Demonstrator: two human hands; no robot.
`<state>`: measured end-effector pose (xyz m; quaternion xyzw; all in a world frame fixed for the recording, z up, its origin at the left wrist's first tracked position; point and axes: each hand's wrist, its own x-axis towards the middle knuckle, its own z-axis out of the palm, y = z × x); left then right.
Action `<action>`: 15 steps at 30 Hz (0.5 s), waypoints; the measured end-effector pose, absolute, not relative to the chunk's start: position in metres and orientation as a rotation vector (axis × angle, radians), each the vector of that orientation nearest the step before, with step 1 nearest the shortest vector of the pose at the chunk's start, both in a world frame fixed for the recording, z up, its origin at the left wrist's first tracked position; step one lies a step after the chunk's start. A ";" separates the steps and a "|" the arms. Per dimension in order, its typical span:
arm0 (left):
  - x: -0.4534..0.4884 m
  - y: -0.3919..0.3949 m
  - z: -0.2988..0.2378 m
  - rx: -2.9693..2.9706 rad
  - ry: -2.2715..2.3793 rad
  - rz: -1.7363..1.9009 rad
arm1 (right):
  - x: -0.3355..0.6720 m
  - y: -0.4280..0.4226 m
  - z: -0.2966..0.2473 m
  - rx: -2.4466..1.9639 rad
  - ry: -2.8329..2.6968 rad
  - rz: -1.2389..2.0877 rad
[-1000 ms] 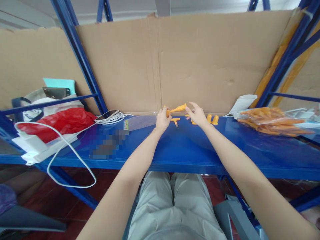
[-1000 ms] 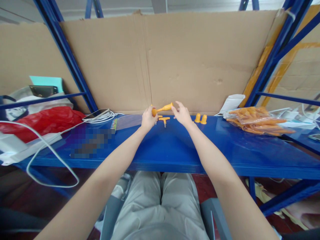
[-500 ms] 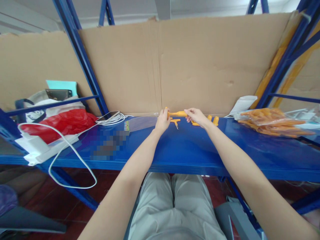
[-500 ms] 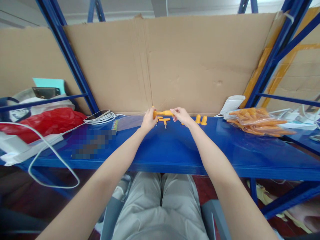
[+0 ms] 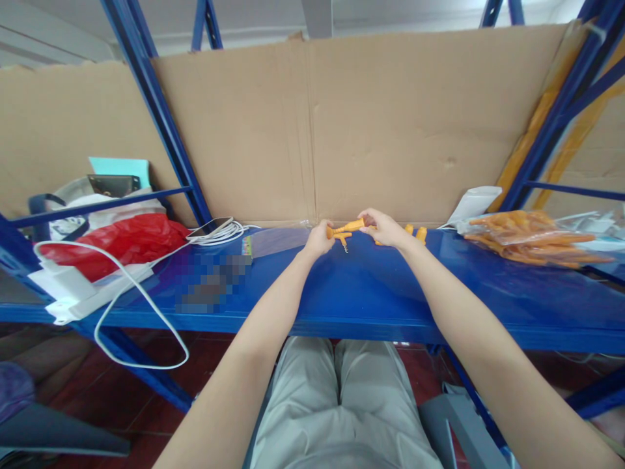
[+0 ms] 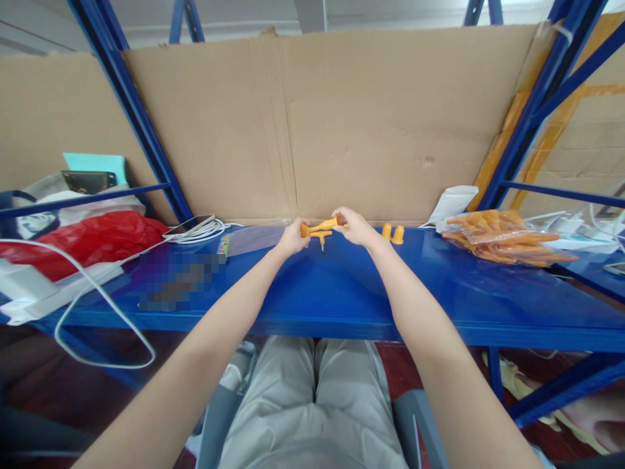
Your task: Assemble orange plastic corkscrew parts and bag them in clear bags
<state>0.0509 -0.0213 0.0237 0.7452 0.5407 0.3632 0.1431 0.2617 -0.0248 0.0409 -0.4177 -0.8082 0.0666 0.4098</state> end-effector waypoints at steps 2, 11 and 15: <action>0.052 -0.021 0.023 2.039 1.515 1.008 | 0.263 -0.029 0.044 -1.066 -2.114 0.039; 0.053 -0.023 0.024 1.645 1.234 0.947 | 0.265 -0.032 0.049 -1.008 -2.289 -0.381; 0.053 -0.026 0.027 1.598 1.160 0.928 | 0.264 -0.034 0.049 -1.060 -2.290 -0.520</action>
